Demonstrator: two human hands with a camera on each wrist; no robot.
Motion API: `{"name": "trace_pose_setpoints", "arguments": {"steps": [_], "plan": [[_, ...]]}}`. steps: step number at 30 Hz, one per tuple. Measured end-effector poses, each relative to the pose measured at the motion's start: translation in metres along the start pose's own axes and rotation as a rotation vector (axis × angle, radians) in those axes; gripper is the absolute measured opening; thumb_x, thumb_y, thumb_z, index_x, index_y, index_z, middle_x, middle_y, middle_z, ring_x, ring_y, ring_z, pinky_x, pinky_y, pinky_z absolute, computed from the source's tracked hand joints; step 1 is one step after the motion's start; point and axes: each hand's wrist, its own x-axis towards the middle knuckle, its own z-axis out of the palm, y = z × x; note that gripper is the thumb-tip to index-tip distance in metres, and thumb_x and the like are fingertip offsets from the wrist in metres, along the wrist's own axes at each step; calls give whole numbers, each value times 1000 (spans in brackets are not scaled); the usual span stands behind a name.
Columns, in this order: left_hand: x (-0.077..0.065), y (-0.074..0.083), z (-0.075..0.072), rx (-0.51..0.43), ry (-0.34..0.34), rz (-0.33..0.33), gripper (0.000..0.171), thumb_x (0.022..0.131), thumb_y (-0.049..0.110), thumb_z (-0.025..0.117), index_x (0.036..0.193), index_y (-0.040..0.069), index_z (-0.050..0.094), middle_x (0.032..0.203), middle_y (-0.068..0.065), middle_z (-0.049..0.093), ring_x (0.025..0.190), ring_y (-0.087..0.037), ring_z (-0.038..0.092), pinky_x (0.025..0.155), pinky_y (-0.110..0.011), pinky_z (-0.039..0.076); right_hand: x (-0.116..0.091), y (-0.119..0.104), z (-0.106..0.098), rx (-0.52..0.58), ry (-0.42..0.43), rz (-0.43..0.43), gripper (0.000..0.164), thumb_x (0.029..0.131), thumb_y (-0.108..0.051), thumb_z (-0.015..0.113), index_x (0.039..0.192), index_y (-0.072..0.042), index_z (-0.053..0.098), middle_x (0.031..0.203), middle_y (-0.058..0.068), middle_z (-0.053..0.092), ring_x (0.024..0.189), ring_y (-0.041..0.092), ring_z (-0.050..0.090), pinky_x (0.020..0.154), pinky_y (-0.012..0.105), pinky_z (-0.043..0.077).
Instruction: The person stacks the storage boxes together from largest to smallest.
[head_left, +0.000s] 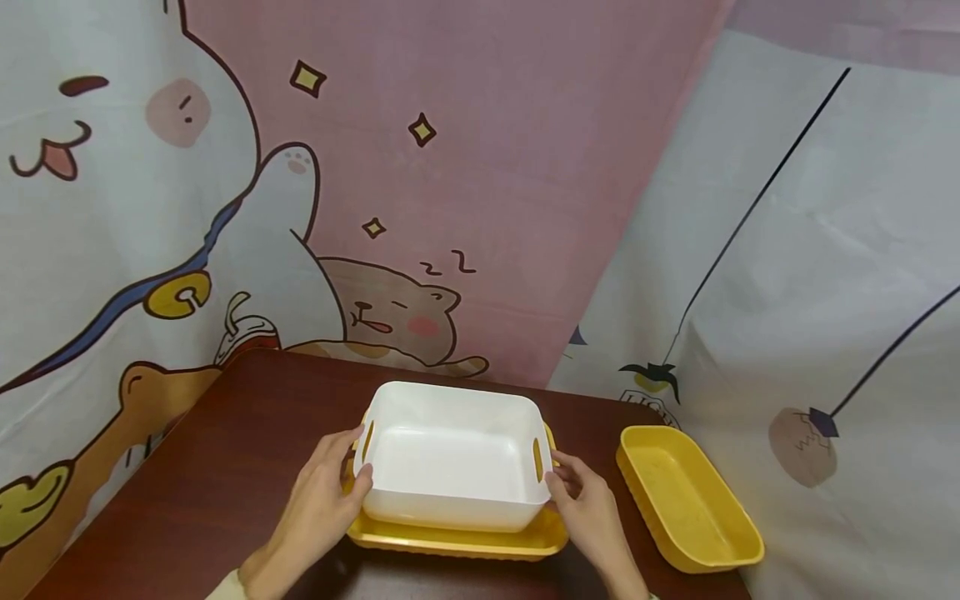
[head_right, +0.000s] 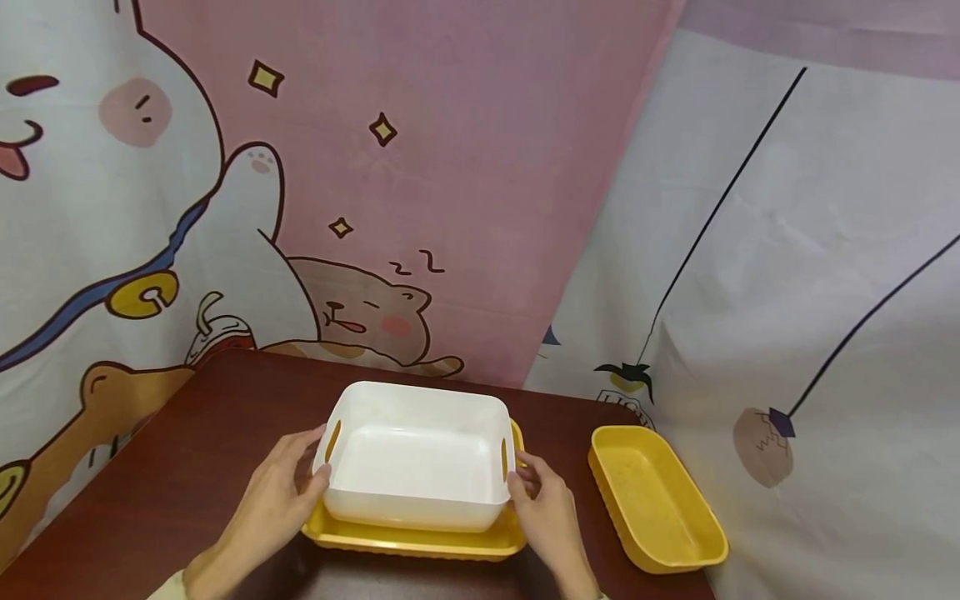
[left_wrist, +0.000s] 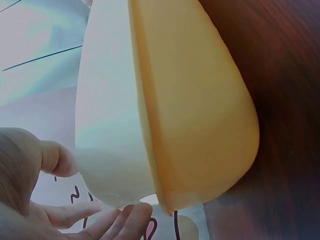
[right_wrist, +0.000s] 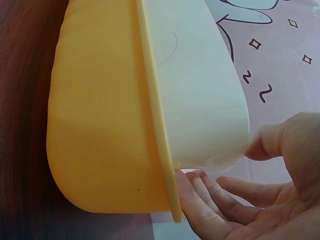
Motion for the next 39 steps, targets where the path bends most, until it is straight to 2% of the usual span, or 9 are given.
{"name": "trace_pose_setpoints", "arguments": {"steps": [5, 10, 15, 22, 27, 31, 33, 36, 39], "plan": [[0, 7, 0, 1, -15, -24, 58, 105, 12, 81, 161, 5, 67, 157, -17, 69, 131, -38, 76, 103, -59, 64, -3, 3, -4, 37, 10, -5, 38, 118, -14, 68, 154, -3, 72, 132, 20, 81, 118, 30, 83, 82, 32, 73], [0, 17, 3, 3, -18, -33, 59, 106, 14, 80, 162, 8, 66, 162, -18, 65, 145, -43, 67, 108, -66, 62, -6, 8, -9, 43, 35, 2, 38, 120, -18, 67, 155, -3, 71, 139, 22, 81, 122, 32, 83, 84, 32, 73], [3, 28, 8, 2, 13, -6, 55, 103, 13, 82, 158, 8, 70, 160, -17, 67, 146, -44, 63, 110, -66, 61, -8, 15, -16, 0, 63, 33, 40, 121, -20, 65, 157, -5, 69, 144, 24, 80, 125, 35, 81, 84, 32, 73], [4, 42, 20, -22, 31, 52, 50, 101, 11, 83, 150, 11, 77, 155, -12, 72, 140, -43, 69, 110, -69, 59, -9, 31, -30, -79, 117, 50, 40, 121, -22, 64, 157, -5, 70, 145, 24, 80, 125, 38, 83, 87, 35, 73], [6, 54, 28, -55, 27, 103, 45, 101, 10, 84, 146, 12, 79, 153, -10, 74, 139, -40, 73, 108, -65, 62, -8, 41, -47, -111, 168, 121, 42, 122, -23, 61, 159, -4, 69, 152, 26, 77, 131, 40, 80, 87, 25, 69], [8, 64, 34, -86, 0, 130, 42, 102, 9, 83, 143, 14, 81, 151, -9, 74, 139, -36, 73, 109, -61, 63, -8, 51, -65, -172, 264, 140, 43, 119, -22, 63, 157, 0, 70, 152, 30, 75, 132, 45, 77, 79, 15, 57], [9, 70, 37, -94, -20, 131, 40, 103, 10, 83, 142, 16, 82, 151, -7, 75, 140, -34, 73, 109, -59, 64, -8, 57, -73, -203, 325, 139, 43, 117, -20, 66, 154, 1, 72, 150, 31, 75, 129, 47, 77, 76, 14, 52], [11, 77, 43, -94, -52, 139, 37, 104, 11, 83, 140, 18, 83, 150, -4, 75, 138, -31, 73, 109, -57, 64, -8, 66, -83, -231, 396, 153, 44, 115, -19, 67, 152, 4, 72, 146, 38, 72, 127, 50, 75, 78, 22, 55], [14, 83, 48, -94, -78, 164, 33, 104, 10, 83, 136, 16, 84, 148, -3, 77, 136, -29, 75, 110, -53, 64, -8, 76, -90, -249, 444, 185, 48, 112, -19, 66, 152, 7, 70, 147, 42, 65, 132, 56, 65, 98, 46, 56]]}}
